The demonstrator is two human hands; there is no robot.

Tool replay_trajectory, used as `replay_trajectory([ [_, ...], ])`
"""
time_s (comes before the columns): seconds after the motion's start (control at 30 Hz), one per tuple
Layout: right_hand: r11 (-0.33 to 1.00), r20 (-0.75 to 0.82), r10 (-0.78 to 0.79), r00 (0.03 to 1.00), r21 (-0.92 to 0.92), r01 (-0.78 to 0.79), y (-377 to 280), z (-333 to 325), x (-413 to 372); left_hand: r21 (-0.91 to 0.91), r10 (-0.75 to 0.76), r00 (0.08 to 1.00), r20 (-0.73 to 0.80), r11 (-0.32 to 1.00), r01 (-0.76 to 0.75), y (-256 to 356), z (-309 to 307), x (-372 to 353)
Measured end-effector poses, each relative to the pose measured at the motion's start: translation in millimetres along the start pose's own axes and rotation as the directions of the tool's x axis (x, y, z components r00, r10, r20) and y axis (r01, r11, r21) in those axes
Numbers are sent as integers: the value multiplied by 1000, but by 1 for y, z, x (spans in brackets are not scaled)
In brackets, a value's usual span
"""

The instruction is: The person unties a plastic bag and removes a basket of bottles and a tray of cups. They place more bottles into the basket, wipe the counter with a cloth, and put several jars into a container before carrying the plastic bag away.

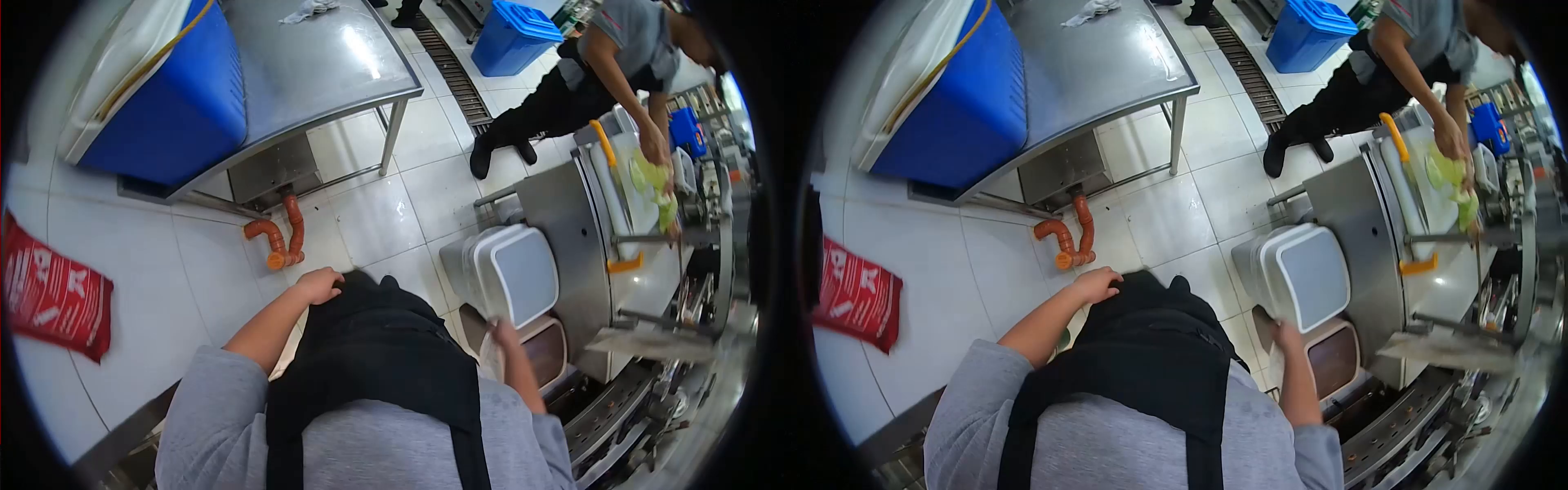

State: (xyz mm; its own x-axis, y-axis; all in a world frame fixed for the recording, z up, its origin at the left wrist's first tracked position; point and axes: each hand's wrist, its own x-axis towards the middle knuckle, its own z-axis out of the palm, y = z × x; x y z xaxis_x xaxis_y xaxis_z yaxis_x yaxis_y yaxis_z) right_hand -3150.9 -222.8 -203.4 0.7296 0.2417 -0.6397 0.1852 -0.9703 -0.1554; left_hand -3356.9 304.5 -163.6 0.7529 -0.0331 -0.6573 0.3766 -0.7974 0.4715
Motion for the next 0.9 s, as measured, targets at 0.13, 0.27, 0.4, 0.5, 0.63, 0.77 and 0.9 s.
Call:
replay_trajectory([
  [0.13,917,-305,-369,878,38,398,-143,-218,161,-286,-22,975,-221,957,-43,25,-75,47],
  [0.27,930,-234,-323,917,101,354,-257,-323,256,-601,83,906,-414,723,-341,87,-184,115],
  [0.4,941,25,-338,941,-20,339,-304,-339,332,-481,226,806,-547,703,-524,134,-334,195],
  [0.5,889,229,-358,905,-214,406,-325,-343,348,-304,105,622,-776,802,-515,127,-440,281],
  [0.63,870,412,-352,840,-188,457,-327,-379,400,8,129,615,-778,981,-195,69,-520,395],
  [0.77,878,367,-377,850,-151,454,-317,-440,512,135,-39,798,-602,979,150,65,-545,424],
  [0.9,848,259,-247,934,-410,337,-308,-529,646,197,-191,820,-540,918,344,78,-554,434],
])
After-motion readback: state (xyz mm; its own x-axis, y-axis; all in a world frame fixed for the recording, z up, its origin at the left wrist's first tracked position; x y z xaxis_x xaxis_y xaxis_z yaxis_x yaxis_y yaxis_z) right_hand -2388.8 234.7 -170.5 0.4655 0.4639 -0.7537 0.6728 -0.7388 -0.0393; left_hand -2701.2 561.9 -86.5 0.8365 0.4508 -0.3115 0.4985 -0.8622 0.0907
